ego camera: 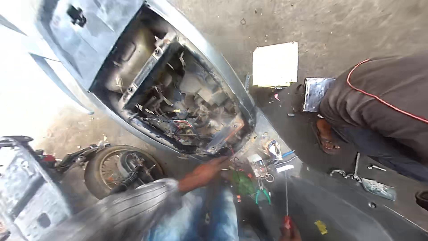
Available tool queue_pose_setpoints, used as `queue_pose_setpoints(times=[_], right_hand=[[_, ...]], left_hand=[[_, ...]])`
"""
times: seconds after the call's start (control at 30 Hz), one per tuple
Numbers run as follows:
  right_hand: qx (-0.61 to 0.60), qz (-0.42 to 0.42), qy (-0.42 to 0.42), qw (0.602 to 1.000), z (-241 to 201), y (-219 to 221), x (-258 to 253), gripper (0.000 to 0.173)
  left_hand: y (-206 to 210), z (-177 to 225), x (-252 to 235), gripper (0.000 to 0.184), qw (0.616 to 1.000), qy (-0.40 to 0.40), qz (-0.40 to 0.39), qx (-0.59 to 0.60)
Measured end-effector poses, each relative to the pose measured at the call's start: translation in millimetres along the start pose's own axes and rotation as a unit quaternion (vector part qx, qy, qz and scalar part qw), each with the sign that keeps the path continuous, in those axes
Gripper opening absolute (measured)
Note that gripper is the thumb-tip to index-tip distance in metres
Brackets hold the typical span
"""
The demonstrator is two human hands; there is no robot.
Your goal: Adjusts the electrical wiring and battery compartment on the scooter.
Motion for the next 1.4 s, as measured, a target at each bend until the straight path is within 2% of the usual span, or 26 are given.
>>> queue_pose_setpoints(times=[0.07, 0.13, 0.2, 0.3, 0.4, 0.47, 0.53, 0.6, 0.67, 0.77, 0.9, 0.97, 1.07, 1.17, 1.27, 1.4], right_hand=[[-0.032, 0.026, -0.008, 0.999, 54.0, 48.1, -50.0, 0.046], [-0.041, 0.028, 0.012, 0.999, 87.7, 85.5, -91.2, 0.045], [-0.022, 0.016, 0.084, 0.996, 90.5, 102.6, -106.4, 0.047], [-0.021, 0.032, 0.135, 0.990, 76.7, 103.6, -115.2, 0.047], [-0.108, -0.006, 0.073, 0.991, 44.6, 113.0, -115.8, 0.034], [-0.127, -0.046, 0.027, 0.990, 12.6, 114.9, -117.5, 0.037], [-0.060, -0.028, 0.007, 0.998, -15.4, 108.5, -127.6, 0.049], [0.056, -0.021, -0.031, 0.998, -48.7, 112.5, -147.8, 0.072], [0.190, -0.061, -0.068, 0.977, -77.3, 126.2, -163.9, 0.094], [0.318, -0.102, -0.088, 0.939, -91.3, 150.2, -186.9, 0.107], [0.327, -0.087, -0.100, 0.936, -84.0, 162.6, -203.8, 0.095], [0.326, -0.085, -0.163, 0.927, -82.9, 157.7, -198.3, 0.083], [0.343, -0.107, -0.355, 0.863, -111.9, 161.5, -195.9, 0.069], [0.382, -0.151, -0.481, 0.774, -147.2, 176.7, -184.8, 0.065], [0.438, -0.172, -0.522, 0.711, -174.1, 191.8, -179.3, 0.062], [0.469, -0.194, -0.500, 0.702, -169.6, 194.1, -161.1, 0.059]], left_hand=[[-19.4, -35.9, 65.7, 0.048, 0.996, -0.078, 0.051, 0.009], [-30.3, -68.5, 133.5, 0.047, 0.982, -0.156, 0.106, 0.027], [-34.5, -94.4, 191.7, 0.048, 0.959, -0.216, 0.178, 0.046], [-34.7, -99.6, 228.7, 0.048, 0.931, -0.244, 0.264, 0.068], [-28.2, -82.3, 216.9, 0.048, 0.926, -0.236, 0.278, 0.095], [-20.8, -64.9, 201.8, 0.048, 0.935, -0.204, 0.274, 0.098], [-8.5, -47.7, 194.6, 0.046, 0.939, -0.172, 0.276, 0.111], [-6.4, -47.9, 195.1, 0.045, 0.944, -0.155, 0.269, 0.113], [-8.2, -64.3, 207.5, 0.045, 0.939, -0.173, 0.275, 0.113], [-7.7, -98.4, 228.9, 0.050, 0.913, -0.235, 0.304, 0.136], [4.8, -129.7, 250.0, 0.054, 0.886, -0.278, 0.342, 0.144], [15.1, -131.7, 257.0, 0.055, 0.880, -0.284, 0.350, 0.148], [21.1, -138.1, 253.4, 0.057, 0.876, -0.285, 0.359, 0.151], [19.9, -139.0, 263.0, 0.058, 0.855, -0.325, 0.370, 0.166], [16.0, -142.6, 270.9, 0.059, 0.837, -0.325, 0.404, 0.173], [15.8, -146.1, 278.4, 0.059, 0.828, -0.321, 0.427, 0.174]])
Point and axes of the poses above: each hand's wrist, its own x-axis away from the middle knuckle, its own y-axis out of the palm, z = x × y, the point moved 4 cm from there along -x, towards the middle knuckle, and after that the axes turned 4 degrees about -y, right-handed, at the moved point
